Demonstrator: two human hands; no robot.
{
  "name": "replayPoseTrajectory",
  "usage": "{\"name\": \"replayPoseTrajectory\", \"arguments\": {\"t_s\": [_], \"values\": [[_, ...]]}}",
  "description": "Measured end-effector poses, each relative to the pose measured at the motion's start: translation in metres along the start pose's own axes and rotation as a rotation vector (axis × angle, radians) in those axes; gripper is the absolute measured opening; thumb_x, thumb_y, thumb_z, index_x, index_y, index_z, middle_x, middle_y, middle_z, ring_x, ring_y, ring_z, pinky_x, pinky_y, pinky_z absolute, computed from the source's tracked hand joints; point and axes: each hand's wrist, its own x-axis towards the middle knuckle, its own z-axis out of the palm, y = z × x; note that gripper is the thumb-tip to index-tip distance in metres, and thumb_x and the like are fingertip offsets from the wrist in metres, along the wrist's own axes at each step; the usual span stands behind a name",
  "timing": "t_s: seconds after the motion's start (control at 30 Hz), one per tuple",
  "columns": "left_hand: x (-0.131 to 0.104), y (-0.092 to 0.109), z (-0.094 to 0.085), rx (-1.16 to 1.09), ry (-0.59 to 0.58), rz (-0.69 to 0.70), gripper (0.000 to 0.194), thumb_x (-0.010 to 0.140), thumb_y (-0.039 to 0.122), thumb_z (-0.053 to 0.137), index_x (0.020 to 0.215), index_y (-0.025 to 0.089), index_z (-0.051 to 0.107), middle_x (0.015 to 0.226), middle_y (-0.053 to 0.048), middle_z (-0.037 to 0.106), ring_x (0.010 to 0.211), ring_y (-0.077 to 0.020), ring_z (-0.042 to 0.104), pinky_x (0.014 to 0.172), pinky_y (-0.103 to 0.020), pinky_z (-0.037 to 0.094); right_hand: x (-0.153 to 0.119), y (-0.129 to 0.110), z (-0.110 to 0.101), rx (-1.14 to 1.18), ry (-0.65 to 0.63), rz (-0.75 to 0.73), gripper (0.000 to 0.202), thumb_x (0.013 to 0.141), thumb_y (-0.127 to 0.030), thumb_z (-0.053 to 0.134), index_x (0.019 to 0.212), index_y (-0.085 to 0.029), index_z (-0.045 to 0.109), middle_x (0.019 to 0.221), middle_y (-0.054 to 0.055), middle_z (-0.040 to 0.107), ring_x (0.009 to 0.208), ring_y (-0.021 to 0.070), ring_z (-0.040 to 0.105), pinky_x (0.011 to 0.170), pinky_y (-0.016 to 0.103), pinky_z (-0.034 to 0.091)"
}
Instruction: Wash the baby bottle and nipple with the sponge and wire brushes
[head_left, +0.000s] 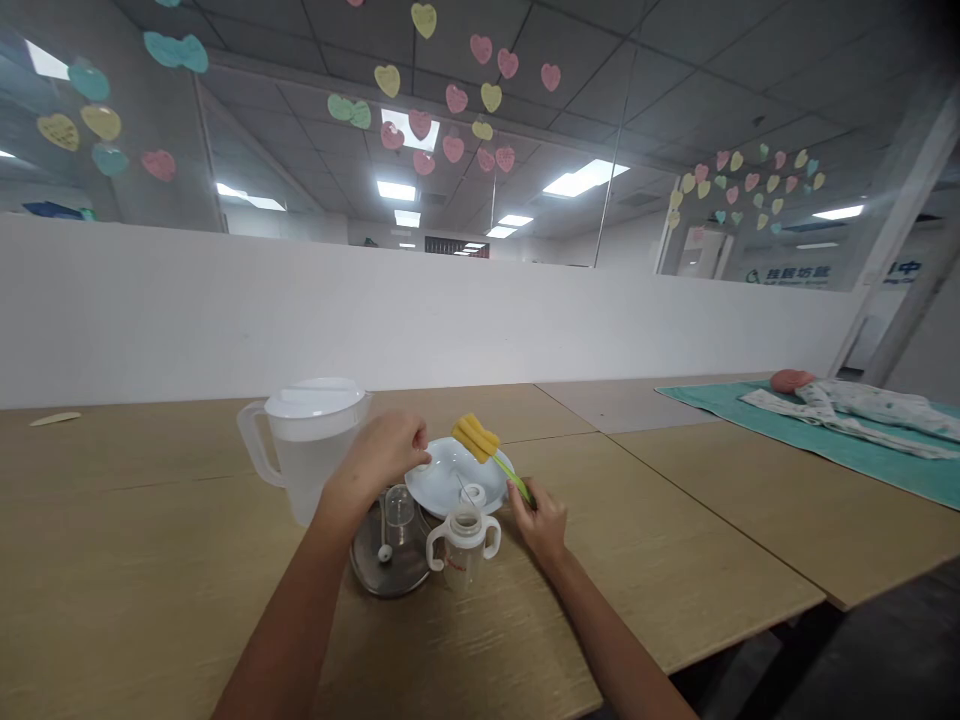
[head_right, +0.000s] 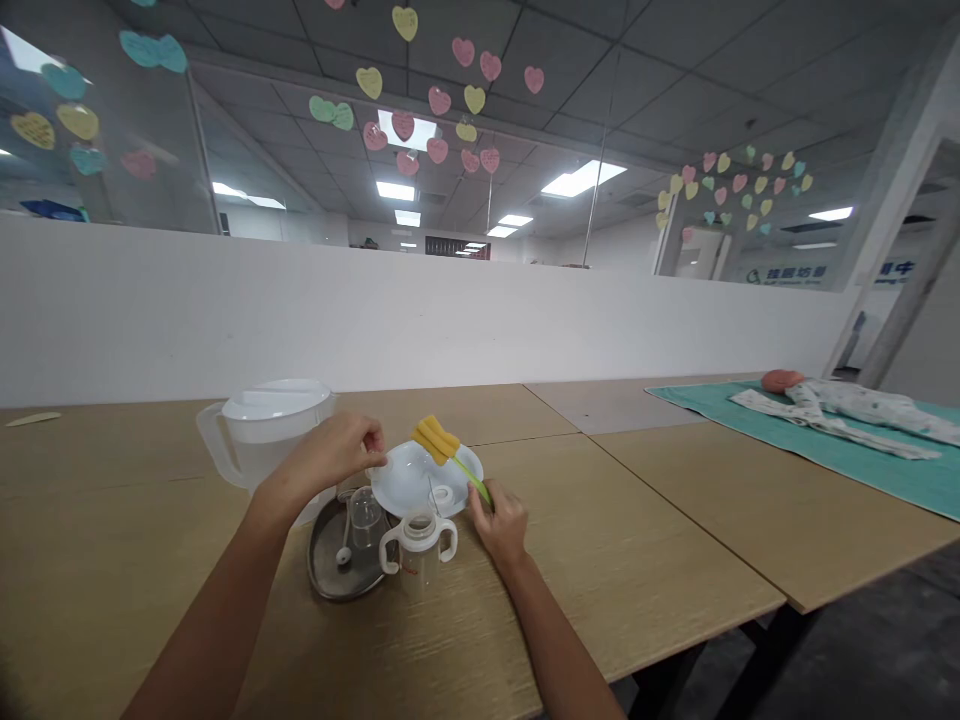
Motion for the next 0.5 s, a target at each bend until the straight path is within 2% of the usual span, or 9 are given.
{"name": "replayPoseTrajectory", "arguments": {"t_s": [0.07, 0.13, 0.27, 0.5], "values": [[0.001, -0.004, 0.003, 0.067, -0.099, -0.047, 0.004, 0.061, 0.016, 0.063, 0.063, 0.016, 0.061, 0.068, -0.002, 0.064, 0.065, -0.015, 0.058, 0.053, -0.023, 0.035, 0.0, 0.0, 0.0, -0.009, 0.004, -0.001, 0.034, 0.09, -0.038, 0.045, 0.066, -0.016, 0.058, 0.048, -0.002, 0.051, 0.041, 0.0082, 0.042, 0.046, 0.02, 0.029], [0.003, -0.007, 0.009, 0.087, -0.247, -0.092, 0.008, 0.056, 0.011, 0.065, 0.06, 0.016, 0.06, 0.064, -0.001, 0.064, 0.062, -0.0148, 0.058, 0.052, -0.022, 0.036, 0.0, 0.0, 0.0, -0.014, 0.012, 0.003, 0.034, 0.09, -0.038, 0.045, 0.066, -0.016, 0.057, 0.047, -0.002, 0.051, 0.041, 0.0084, 0.043, 0.046, 0.02, 0.029], [0.013, -0.013, 0.03, 0.05, -0.55, -0.193, 0.009, 0.052, 0.009, 0.067, 0.057, 0.014, 0.061, 0.063, -0.004, 0.065, 0.061, -0.0169, 0.06, 0.054, -0.023, 0.042, 0.001, -0.001, 0.0, -0.01, 0.012, 0.015, 0.035, 0.09, -0.039, 0.044, 0.066, -0.017, 0.057, 0.049, -0.001, 0.053, 0.043, 0.0089, 0.045, 0.048, 0.021, 0.031], [0.022, -0.023, 0.07, 0.032, -0.723, -0.319, 0.011, 0.047, 0.009, 0.069, 0.046, 0.013, 0.058, 0.058, -0.009, 0.067, 0.057, -0.0211, 0.062, 0.056, -0.029, 0.049, 0.001, -0.001, 0.001, -0.026, 0.012, 0.016, 0.036, 0.09, -0.039, 0.044, 0.064, -0.017, 0.055, 0.047, -0.002, 0.051, 0.042, 0.0091, 0.044, 0.047, 0.021, 0.03]]}}
